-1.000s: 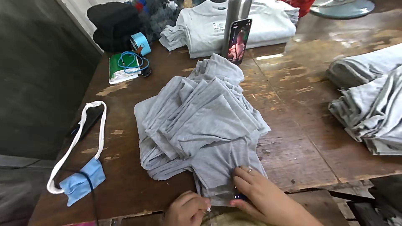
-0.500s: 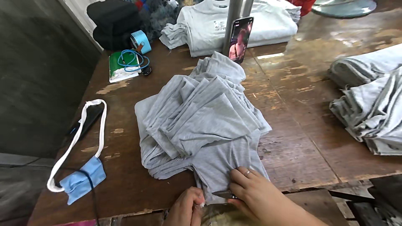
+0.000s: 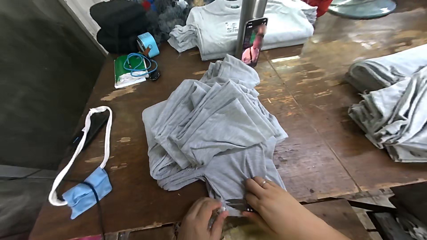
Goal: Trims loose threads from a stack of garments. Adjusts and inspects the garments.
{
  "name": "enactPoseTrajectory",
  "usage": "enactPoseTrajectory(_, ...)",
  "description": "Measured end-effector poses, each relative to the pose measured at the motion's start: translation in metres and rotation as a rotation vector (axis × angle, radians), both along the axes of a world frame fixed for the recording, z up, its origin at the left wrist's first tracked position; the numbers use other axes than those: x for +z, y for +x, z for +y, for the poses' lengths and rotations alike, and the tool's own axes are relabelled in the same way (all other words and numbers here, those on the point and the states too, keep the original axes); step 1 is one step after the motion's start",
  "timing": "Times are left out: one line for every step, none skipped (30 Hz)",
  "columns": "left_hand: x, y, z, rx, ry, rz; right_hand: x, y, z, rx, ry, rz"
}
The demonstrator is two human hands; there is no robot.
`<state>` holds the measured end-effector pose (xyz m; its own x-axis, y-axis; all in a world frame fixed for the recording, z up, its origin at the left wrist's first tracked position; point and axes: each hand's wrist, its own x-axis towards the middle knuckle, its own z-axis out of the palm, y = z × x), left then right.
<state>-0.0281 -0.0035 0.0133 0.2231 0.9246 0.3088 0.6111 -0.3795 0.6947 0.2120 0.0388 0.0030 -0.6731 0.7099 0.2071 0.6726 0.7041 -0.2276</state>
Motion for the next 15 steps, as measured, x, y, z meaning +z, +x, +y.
enactPoseTrajectory(-0.002,0.004,0.000,0.031,0.009,0.043,0.001,-0.001,0.000,-0.004,0.004,-0.008)
enactPoseTrajectory(-0.004,0.007,0.000,0.048,0.013,0.070,0.001,-0.002,0.000,-0.010,0.014,-0.014)
enactPoseTrajectory(-0.005,0.009,0.000,0.061,0.019,0.088,0.001,-0.002,-0.001,-0.018,0.026,-0.020)
enactPoseTrajectory(-0.006,0.010,0.000,0.076,0.031,0.107,0.001,-0.003,-0.001,-0.026,0.037,-0.027)
enactPoseTrajectory(-0.007,0.011,0.000,0.086,0.046,0.131,0.001,-0.004,-0.002,-0.035,0.043,-0.033)
enactPoseTrajectory(-0.008,0.012,0.000,0.092,0.061,0.157,0.000,-0.005,-0.002,-0.041,0.047,-0.039)
enactPoseTrajectory(-0.010,0.012,0.000,0.097,0.073,0.178,0.001,-0.006,-0.003,-0.046,0.051,-0.044)
enactPoseTrajectory(-0.012,0.013,0.000,0.101,0.083,0.190,0.001,-0.007,-0.003,-0.048,0.055,-0.046)
enactPoseTrajectory(-0.014,0.013,0.001,0.104,0.092,0.194,0.001,-0.008,-0.003,-0.050,0.053,-0.047)
enactPoseTrajectory(-0.015,0.013,0.001,0.102,0.100,0.183,0.002,-0.008,-0.003,-0.052,0.049,-0.046)
enactPoseTrajectory(-0.016,0.013,0.002,0.092,0.099,0.153,0.002,-0.008,-0.002,-0.050,0.042,-0.042)
enactPoseTrajectory(-0.016,0.012,0.001,0.067,0.080,0.098,0.003,-0.007,-0.002,-0.044,0.028,-0.034)
enactPoseTrajectory(-0.014,0.009,0.000,0.018,0.040,0.011,0.003,-0.006,-0.001,-0.034,0.007,-0.021)
enactPoseTrajectory(-0.011,0.003,-0.001,-0.065,-0.015,-0.095,0.003,-0.003,-0.001,-0.021,-0.019,-0.003)
enactPoseTrajectory(-0.007,-0.004,-0.002,-0.182,-0.080,-0.192,0.003,-0.001,0.000,-0.007,-0.042,0.015)
